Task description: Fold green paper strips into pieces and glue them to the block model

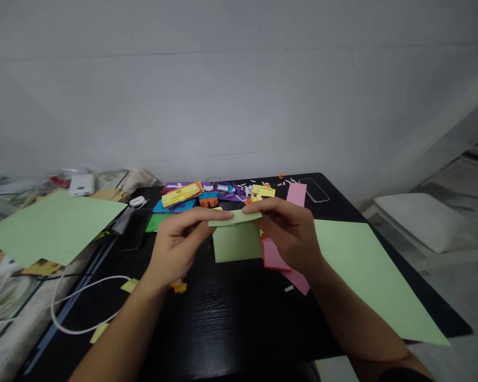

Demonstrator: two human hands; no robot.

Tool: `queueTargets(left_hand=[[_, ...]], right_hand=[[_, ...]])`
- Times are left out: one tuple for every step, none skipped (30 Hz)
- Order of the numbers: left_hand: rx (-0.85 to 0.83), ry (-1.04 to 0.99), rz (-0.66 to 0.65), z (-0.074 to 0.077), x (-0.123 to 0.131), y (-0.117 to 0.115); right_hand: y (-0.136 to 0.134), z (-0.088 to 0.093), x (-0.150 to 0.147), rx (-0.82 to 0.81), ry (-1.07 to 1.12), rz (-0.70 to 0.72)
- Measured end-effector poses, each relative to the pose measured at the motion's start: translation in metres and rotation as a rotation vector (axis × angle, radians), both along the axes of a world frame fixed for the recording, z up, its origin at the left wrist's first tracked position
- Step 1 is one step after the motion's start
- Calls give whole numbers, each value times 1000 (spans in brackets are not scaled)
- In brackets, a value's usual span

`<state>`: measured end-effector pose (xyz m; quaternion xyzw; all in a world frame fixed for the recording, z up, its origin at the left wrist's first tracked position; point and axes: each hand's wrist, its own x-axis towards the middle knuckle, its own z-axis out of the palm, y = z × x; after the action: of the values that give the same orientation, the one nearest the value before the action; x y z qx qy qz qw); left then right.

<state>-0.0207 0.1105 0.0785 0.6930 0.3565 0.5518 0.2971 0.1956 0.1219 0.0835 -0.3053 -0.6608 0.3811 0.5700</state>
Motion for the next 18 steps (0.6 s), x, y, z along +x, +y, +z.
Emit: queueTargets(left_hand=[[2, 6, 4, 1, 0, 0], [18, 17, 13, 1, 0, -1], [46, 32, 24, 1, -1, -1], [84, 51, 34, 1, -1, -1], [127, 73, 42, 1, -1, -1], [171, 94, 48, 1, -1, 0], [211, 115, 53, 0, -2, 0], [247, 135, 58, 0, -2, 0], [280, 153, 64, 0, -2, 1], [310, 173, 67, -1, -2, 1], [339, 190, 68, -2, -2, 2], [365, 205, 67, -3, -2, 2], [388, 220, 63, -4, -3, 2], [407, 231, 57, -5, -3, 3], [418, 241, 47, -6, -3, 3], [420, 244, 34, -7, -4, 3], [414, 237, 15, -7, -4, 2], [397, 220, -8, -8, -5, 2]], right_hand=[[0, 0, 0, 3, -3, -4], [0, 0, 1, 8, -3, -6], [-1, 0, 2, 9, -2, -2], [-1, -1, 3, 5, 1, 9], [-1, -1, 4, -8, 8, 35], [-2, -1, 6, -31, 21, 77], [-2, -1, 7, -63, 39, 129], [-3, -1, 7, -95, 57, 175], [-3, -1, 8, -122, 71, 204], [-4, -1, 7, -139, 82, 213], [-4, -1, 5, -148, 89, 205], [-4, 0, 3, -153, 97, 186], [-4, 0, 1, -157, 105, 169], [-4, -1, -2, -165, 115, 159], [-3, -1, -4, -171, 125, 153], [-3, -2, -5, -173, 135, 146], [-2, -2, -6, -167, 140, 134], [-2, -3, -7, -154, 139, 118]])
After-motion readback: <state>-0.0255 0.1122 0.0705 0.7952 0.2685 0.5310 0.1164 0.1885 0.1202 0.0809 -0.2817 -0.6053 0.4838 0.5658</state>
